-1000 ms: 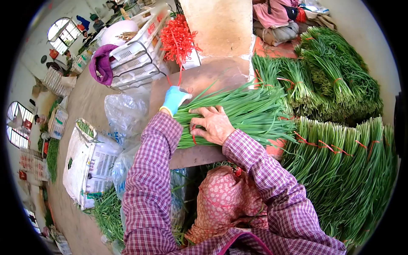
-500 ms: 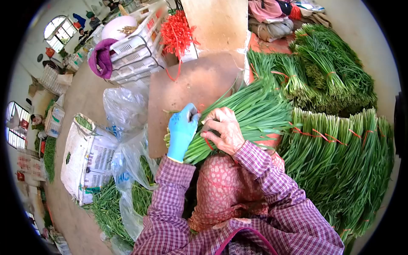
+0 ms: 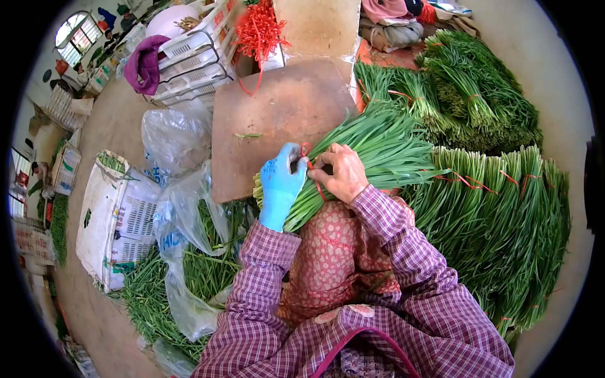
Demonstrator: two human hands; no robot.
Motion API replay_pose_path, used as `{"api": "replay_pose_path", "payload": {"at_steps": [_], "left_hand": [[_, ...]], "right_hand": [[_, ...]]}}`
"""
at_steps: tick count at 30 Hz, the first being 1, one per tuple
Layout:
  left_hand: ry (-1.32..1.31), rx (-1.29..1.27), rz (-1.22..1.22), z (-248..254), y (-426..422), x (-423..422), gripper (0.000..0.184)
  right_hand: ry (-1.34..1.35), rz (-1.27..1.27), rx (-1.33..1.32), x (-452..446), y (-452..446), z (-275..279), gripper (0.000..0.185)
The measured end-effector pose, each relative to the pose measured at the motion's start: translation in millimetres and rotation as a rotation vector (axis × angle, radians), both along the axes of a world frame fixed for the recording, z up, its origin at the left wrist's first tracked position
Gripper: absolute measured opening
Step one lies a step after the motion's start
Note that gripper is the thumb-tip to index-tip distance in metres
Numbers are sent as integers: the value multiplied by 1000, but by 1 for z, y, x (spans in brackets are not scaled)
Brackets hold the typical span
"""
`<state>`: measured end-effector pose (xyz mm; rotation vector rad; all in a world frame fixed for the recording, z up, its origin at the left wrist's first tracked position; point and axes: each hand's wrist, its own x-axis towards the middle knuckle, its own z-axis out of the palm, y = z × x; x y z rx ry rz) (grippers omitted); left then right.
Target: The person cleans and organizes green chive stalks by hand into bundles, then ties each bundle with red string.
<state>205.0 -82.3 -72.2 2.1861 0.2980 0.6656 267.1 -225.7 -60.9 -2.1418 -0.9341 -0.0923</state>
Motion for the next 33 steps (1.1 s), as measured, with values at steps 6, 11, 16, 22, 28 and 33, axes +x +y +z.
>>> {"api": "replay_pose_path", "payload": {"at_steps": [6, 11, 16, 22, 28, 33], "left_hand": [[-4, -45, -101, -6, 9, -1, 16], [6, -36, -125, -1, 7, -6, 15], [13, -66, -125, 3, 7, -8, 12], [28, -90, -173, 2, 10, -12, 11], [-23, -4, -247, -1, 12, -19, 15], [-40, 208, -274, 2, 8, -30, 36]], "right_hand": [[0, -40, 7, 2, 4, -1, 20], [27, -45, -36, 3, 4, 2, 21], [72, -29, -119, 8, 8, 4, 23], [80, -48, -147, 8, 9, 10, 23], [106, -29, -164, 11, 9, 7, 24], [71, -21, -131, 6, 6, 7, 24]]}}
